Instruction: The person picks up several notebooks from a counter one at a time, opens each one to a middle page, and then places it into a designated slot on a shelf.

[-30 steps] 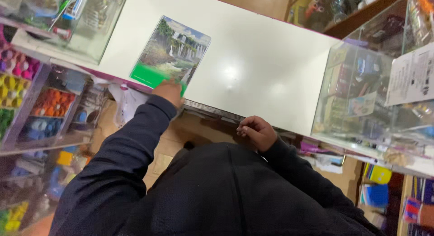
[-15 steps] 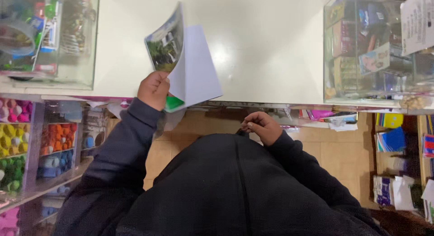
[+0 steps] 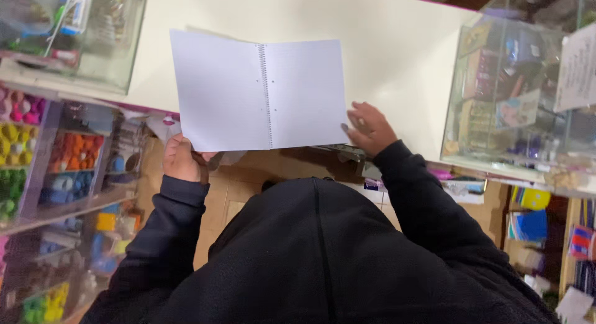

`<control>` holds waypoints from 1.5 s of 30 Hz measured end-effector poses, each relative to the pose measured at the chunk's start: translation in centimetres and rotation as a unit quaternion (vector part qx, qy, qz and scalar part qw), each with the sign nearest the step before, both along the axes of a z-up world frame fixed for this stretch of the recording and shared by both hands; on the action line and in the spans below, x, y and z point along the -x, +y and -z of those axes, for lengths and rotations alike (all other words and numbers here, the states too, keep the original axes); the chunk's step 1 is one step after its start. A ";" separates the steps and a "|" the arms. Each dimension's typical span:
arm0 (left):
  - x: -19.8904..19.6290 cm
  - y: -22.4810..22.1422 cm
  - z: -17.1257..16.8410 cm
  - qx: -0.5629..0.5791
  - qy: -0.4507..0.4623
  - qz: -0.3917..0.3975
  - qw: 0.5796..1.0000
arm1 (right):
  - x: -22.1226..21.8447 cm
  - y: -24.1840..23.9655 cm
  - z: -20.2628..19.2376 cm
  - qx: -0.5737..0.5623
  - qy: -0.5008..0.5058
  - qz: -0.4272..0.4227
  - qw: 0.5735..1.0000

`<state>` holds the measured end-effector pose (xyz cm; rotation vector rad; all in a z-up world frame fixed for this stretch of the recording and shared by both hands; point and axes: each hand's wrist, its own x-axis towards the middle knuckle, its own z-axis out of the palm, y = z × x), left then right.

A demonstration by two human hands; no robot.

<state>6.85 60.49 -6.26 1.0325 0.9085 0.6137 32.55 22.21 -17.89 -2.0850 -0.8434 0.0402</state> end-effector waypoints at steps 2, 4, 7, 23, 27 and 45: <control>0.9 0.4 2.0 0.068 0.006 -0.063 0.996 | -1.2 0.7 5.6 0.093 -0.109 -0.135 0.980; 1.1 0.8 4.0 0.067 -0.025 -0.100 0.992 | 1.5 1.3 0.3 0.184 -0.110 -0.140 0.967; 1.1 -0.4 3.8 0.047 -0.076 -0.133 0.987 | 3.2 1.5 -2.6 0.273 -0.130 -0.150 0.941; -0.7 -1.9 6.9 -0.041 0.236 -0.131 0.962 | 2.5 -0.7 -0.7 0.251 -0.146 -0.182 0.939; 1.2 -4.8 10.3 0.023 0.286 -0.009 0.958 | 3.3 -1.5 -0.8 0.275 -0.189 -0.154 0.930; -7.9 -2.3 5.0 -0.390 -0.069 0.558 0.730 | 12.6 2.1 -7.1 0.139 0.081 -0.022 0.987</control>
